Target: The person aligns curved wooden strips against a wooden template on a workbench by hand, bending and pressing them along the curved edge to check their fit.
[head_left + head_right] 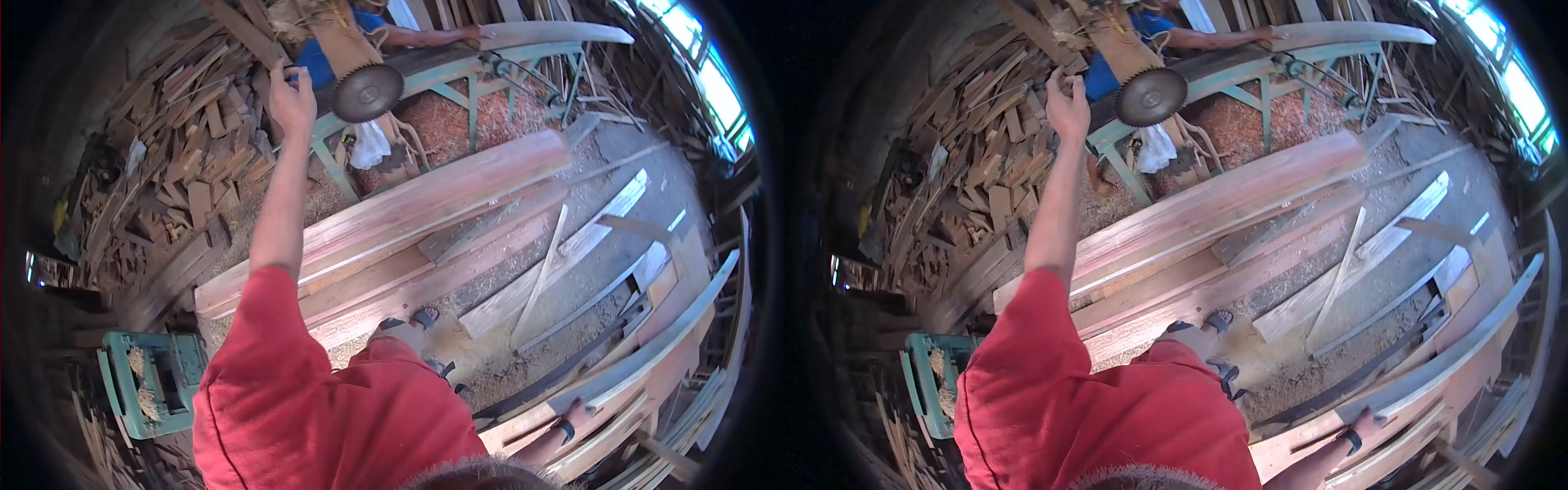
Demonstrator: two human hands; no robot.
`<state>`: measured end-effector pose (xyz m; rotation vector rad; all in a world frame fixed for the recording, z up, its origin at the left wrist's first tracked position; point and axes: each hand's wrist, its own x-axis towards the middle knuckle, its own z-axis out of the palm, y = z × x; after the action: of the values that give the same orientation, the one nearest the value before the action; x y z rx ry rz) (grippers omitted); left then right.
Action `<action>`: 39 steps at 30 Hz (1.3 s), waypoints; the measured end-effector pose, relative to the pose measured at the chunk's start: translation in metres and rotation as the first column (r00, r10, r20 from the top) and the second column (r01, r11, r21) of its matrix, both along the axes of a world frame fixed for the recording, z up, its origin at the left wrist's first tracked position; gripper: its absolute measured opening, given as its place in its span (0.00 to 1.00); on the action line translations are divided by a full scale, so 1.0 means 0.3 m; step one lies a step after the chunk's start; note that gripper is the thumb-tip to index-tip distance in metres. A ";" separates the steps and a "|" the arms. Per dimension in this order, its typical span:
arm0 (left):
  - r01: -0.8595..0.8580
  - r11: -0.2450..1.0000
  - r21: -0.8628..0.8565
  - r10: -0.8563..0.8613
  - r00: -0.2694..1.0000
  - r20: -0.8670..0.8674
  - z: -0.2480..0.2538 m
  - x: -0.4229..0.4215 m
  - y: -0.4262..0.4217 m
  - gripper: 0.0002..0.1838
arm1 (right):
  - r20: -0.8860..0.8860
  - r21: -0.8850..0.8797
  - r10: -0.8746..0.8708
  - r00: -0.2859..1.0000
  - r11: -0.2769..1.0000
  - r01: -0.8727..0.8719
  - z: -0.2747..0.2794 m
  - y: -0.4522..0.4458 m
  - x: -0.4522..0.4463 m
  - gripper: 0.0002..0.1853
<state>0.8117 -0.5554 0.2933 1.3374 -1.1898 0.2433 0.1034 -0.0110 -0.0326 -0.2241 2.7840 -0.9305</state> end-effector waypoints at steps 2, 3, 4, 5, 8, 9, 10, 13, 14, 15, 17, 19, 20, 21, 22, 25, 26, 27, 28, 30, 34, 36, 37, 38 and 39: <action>-0.209 0.972 0.110 0.185 0.963 0.195 0.031 0.116 -0.058 0.25 | -0.031 0.156 0.011 0.999 0.988 -0.006 -0.007 -0.013 -0.020 0.31; -0.219 0.970 0.109 0.196 0.962 0.187 0.033 0.165 -0.088 0.25 | -0.039 0.154 0.022 0.999 0.988 -0.015 -0.013 -0.025 -0.012 0.31; -0.241 0.963 0.119 0.193 0.928 0.319 0.032 0.206 -0.116 0.25 | -0.119 0.085 0.009 0.993 0.996 0.002 -0.027 -0.037 0.006 0.27; -0.261 0.957 0.127 0.180 0.877 0.445 0.028 0.238 -0.144 0.25 | -0.196 0.014 -0.014 0.980 1.000 0.017 -0.040 -0.048 0.018 0.24; -0.213 0.954 0.212 0.103 0.894 0.436 0.019 0.282 -0.192 0.19 | -0.095 0.108 -0.025 0.995 0.994 0.036 0.013 -0.076 0.027 0.26; -0.208 0.950 0.234 0.090 0.897 0.432 0.028 0.276 -0.201 0.16 | -0.066 0.162 -0.050 0.997 0.985 0.060 0.030 -0.086 0.034 0.29; -0.210 0.950 0.233 0.093 0.898 0.430 0.039 0.270 -0.210 0.16 | 0.007 0.166 -0.025 1.000 0.986 0.023 0.042 -0.082 0.026 0.29; -0.147 0.980 0.137 0.092 0.934 0.345 0.058 0.245 -0.241 0.17 | -0.064 0.203 -0.008 0.998 0.979 0.021 0.068 -0.087 0.050 0.27; -0.157 0.972 0.176 0.091 0.938 0.333 0.068 0.233 -0.256 0.16 | -0.062 0.206 -0.012 0.998 0.978 0.025 0.057 -0.080 0.049 0.27; -0.167 0.963 0.213 0.092 0.943 0.320 0.082 0.216 -0.266 0.17 | -0.091 0.215 -0.010 0.996 0.976 0.029 0.050 -0.084 0.047 0.27; -0.177 0.963 0.202 0.103 0.937 0.334 0.108 0.183 -0.283 0.15 | -0.121 0.226 -0.009 0.993 0.974 0.036 0.040 -0.081 0.043 0.26; -0.191 0.963 0.192 0.115 0.930 0.348 0.120 0.164 -0.295 0.14 | -0.126 0.303 0.025 0.992 0.953 0.015 0.070 -0.093 0.059 0.28; -0.224 0.955 0.197 0.134 0.913 0.386 0.126 0.153 -0.299 0.14 | -0.126 0.303 0.022 0.992 0.953 0.017 0.073 -0.094 0.060 0.28; -0.256 0.946 0.199 0.152 0.893 0.424 0.124 0.150 -0.311 0.15 | -0.126 0.302 0.023 0.992 0.953 0.016 0.074 -0.094 0.062 0.29; -0.254 0.947 0.200 0.150 0.893 0.425 0.116 0.153 -0.323 0.15 | -0.125 0.301 0.023 0.992 0.953 0.015 0.073 -0.092 0.062 0.30; -0.207 0.965 0.159 0.128 0.906 0.403 0.098 0.163 -0.344 0.15 | -0.110 0.255 0.046 0.993 0.967 -0.017 0.023 -0.064 0.027 0.29; -0.222 0.964 0.147 0.142 0.896 0.422 0.097 0.164 -0.348 0.16 | -0.112 0.257 0.045 0.993 0.966 -0.015 0.014 -0.059 0.015 0.29; -0.238 0.962 0.134 0.158 0.884 0.440 0.099 0.166 -0.347 0.16 | -0.111 0.265 0.037 0.993 0.964 -0.007 0.002 -0.056 0.002 0.29; -0.236 0.962 0.136 0.155 0.884 0.441 0.106 0.170 -0.347 0.16 | -0.109 0.273 0.027 0.994 0.962 0.003 -0.013 -0.048 -0.004 0.29; -0.220 0.965 0.143 0.137 0.888 0.440 0.103 0.168 -0.348 0.17 | -0.121 0.211 0.040 0.992 0.977 -0.014 -0.074 -0.031 -0.058 0.29; -0.350 0.890 0.291 0.171 0.849 0.500 0.065 0.264 -0.388 0.27 | -0.017 0.136 -0.032 0.999 0.990 0.034 -0.136 -0.004 -0.060 0.29; -0.764 0.635 0.115 0.128 0.250 0.960 -0.027 0.451 -0.591 0.25 | -0.083 0.154 0.033 0.996 0.988 -0.020 -0.035 -0.044 0.026 0.32; -0.654 0.740 0.160 0.225 0.464 0.857 -0.031 0.466 -0.610 0.26 | -0.066 -0.077 0.000 0.998 0.997 -0.005 -0.009 -0.051 0.060 0.34; -0.503 0.852 0.142 0.269 0.654 0.707 -0.031 0.475 -0.621 0.26 | -0.162 0.015 -0.007 0.987 1.000 0.010 -0.014 -0.054 0.066 0.35; -0.392 0.919 -0.043 0.293 0.605 0.740 0.002 0.454 -0.592 0.25 | -0.193 0.092 -0.038 0.981 0.994 0.057 0.018 -0.069 0.083 0.26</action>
<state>0.9479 -0.7331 0.2937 1.6398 -1.6155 1.1051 0.1283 -0.0317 -0.0272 -0.2450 3.0137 -0.8216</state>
